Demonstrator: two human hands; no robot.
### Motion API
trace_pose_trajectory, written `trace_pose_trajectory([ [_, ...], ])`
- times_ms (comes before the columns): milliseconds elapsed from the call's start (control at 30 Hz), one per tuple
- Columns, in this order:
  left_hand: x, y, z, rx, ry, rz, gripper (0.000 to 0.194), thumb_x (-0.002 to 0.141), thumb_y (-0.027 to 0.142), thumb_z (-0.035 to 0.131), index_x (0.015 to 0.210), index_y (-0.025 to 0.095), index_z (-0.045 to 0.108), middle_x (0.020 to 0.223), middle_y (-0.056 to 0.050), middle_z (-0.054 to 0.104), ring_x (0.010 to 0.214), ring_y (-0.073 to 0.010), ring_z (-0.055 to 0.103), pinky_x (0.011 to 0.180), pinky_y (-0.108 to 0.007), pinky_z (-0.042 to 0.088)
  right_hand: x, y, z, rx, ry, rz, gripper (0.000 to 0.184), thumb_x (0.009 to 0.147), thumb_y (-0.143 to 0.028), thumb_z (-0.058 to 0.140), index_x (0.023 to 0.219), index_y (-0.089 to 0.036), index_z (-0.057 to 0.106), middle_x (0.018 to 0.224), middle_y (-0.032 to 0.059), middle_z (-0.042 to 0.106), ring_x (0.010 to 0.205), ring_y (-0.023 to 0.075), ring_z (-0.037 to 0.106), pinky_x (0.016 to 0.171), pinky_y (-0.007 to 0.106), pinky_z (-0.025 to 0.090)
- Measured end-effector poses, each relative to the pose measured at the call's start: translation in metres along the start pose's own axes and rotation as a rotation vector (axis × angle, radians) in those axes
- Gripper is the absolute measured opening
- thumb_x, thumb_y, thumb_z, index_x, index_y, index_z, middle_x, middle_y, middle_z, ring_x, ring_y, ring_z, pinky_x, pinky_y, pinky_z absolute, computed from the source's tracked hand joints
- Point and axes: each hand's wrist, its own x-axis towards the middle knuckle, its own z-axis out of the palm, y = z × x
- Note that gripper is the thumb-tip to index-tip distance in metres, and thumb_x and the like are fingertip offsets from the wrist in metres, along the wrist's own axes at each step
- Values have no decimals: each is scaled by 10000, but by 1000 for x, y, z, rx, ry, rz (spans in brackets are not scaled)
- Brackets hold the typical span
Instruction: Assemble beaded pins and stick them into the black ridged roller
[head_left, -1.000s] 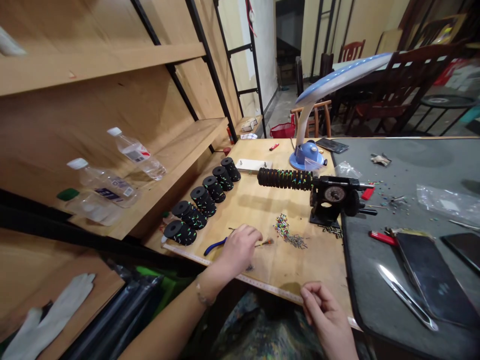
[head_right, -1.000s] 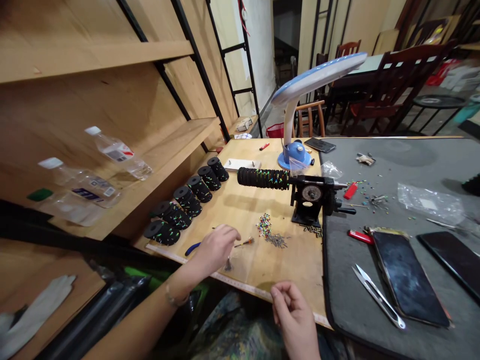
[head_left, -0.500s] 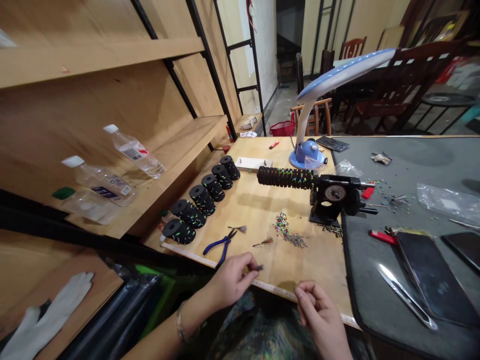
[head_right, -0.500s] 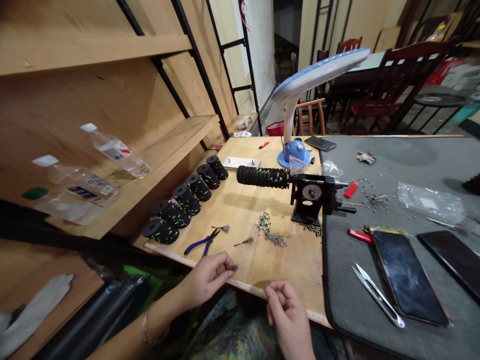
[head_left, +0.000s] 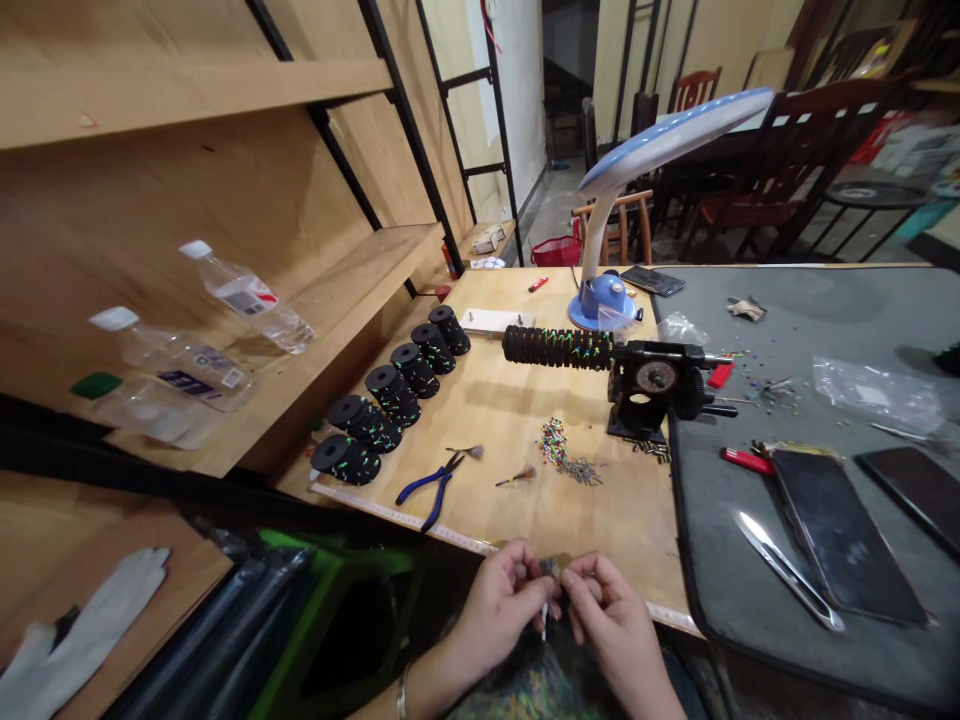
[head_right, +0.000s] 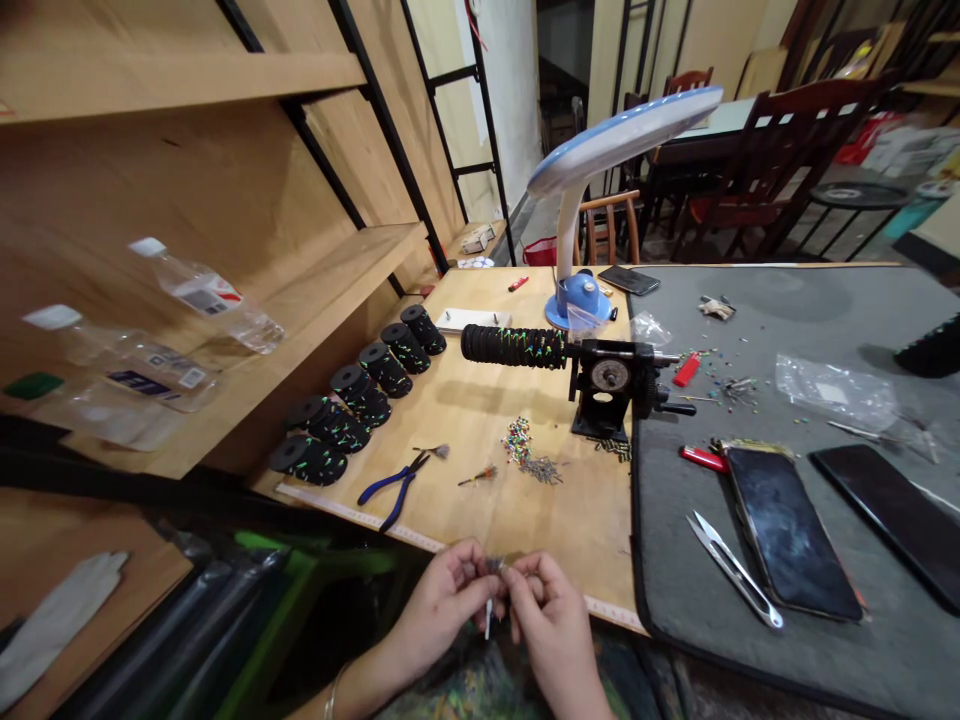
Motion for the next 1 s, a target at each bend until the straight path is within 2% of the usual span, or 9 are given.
trace_pose_trajectory([
  [233, -3, -1, 3, 109, 18, 78, 280, 721, 318, 711, 685, 185, 468, 570, 41, 541, 506, -103, 544, 486, -195, 421, 1, 3, 0, -50, -1, -44, 436, 742, -592, 678, 712, -169, 579, 438, -73, 506, 376, 79, 409, 414, 197, 293],
  [467, -4, 0, 2, 254, 24, 144, 193, 759, 254, 657, 684, 171, 501, 601, 24, 549, 558, -111, 529, 552, -217, 415, 1, 6, -2, -81, -30, -41, 461, 758, -618, 647, 757, -161, 580, 428, -96, 443, 381, 74, 382, 429, 192, 284],
  [700, -6, 5, 5, 25, 13, 35, 299, 709, 321, 727, 745, 187, 462, 660, 39, 519, 577, -106, 521, 501, -199, 430, 2, 9, -2, -69, -28, -33, 472, 751, -642, 637, 748, -178, 555, 433, -103, 422, 373, 69, 359, 406, 188, 265],
  [833, -6, 9, 5, -90, -27, -1, 346, 697, 387, 750, 823, 159, 522, 660, 28, 556, 570, -105, 530, 517, -209, 457, 1, 8, -2, -61, -39, -33, 467, 763, -639, 630, 738, -180, 544, 452, -94, 444, 383, 65, 368, 414, 184, 280],
  [1000, -3, 3, 3, -128, -38, -19, 368, 698, 443, 750, 749, 138, 550, 609, 13, 574, 537, -98, 528, 508, -204, 440, 1, 6, -3, -54, -58, -21, 458, 761, -628, 640, 744, -180, 549, 501, -57, 525, 407, 72, 401, 426, 193, 301],
])
